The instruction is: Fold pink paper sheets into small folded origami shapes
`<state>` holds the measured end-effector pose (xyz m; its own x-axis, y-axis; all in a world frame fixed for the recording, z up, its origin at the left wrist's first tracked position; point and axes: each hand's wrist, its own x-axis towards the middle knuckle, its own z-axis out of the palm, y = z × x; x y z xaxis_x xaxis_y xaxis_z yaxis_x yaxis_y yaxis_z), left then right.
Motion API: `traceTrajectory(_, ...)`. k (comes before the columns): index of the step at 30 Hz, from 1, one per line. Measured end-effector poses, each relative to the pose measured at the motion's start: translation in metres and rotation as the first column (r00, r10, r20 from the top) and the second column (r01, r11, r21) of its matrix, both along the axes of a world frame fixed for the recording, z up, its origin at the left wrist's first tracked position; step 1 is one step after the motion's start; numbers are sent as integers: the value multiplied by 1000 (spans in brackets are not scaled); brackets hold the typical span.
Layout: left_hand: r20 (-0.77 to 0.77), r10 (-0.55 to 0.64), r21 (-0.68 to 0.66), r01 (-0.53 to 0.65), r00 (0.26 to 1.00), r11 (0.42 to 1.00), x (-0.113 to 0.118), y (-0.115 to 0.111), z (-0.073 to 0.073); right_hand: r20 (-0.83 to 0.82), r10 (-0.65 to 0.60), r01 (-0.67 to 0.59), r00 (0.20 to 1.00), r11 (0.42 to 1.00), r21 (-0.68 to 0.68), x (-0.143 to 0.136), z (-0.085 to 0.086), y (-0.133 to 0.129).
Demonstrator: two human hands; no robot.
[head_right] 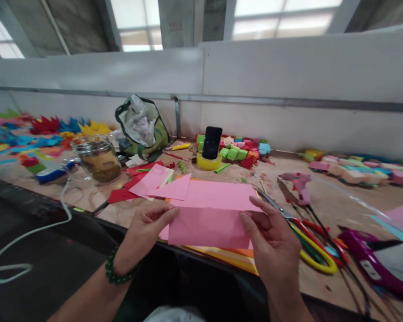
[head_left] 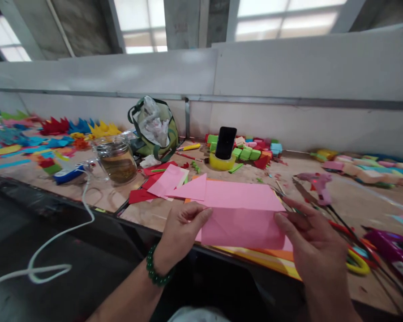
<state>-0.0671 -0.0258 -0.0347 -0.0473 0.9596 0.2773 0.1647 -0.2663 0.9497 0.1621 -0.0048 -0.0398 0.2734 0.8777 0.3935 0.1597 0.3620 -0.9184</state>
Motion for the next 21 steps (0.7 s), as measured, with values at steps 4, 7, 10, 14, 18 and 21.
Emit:
traceTrajectory(4, -140, 17, 25, -13, 990, 1000, -1, 7, -2, 83, 24, -22, 996, 1000, -18, 3, -6, 10)
traceTrajectory(7, -477, 95, 71, -69, 874, 995, -1, 24, -5, 313, 27, -21, 949, 1000, -23, 5, -13, 23)
traceTrajectory(10, -753, 112, 89, -68, 648, 994, 2, 44, -9, 540, 10, 8, 842, 999, -32, 5, -19, 33)
traceTrajectory(14, -930, 73, 72, -16, 361, 997, 9, 57, -13, 691, -17, 54, 723, 998, -31, 0, -26, 37)
traceTrajectory(18, -957, 137, 159, 68, 257, 985, 18, 59, -15, 797, 24, 37, 603, 998, -58, -5, -32, 35)
traceTrajectory(21, -973, 59, 133, 329, 225, 935, 20, 58, -13, 832, 24, 32, 555, 998, -50, -8, -34, 34)
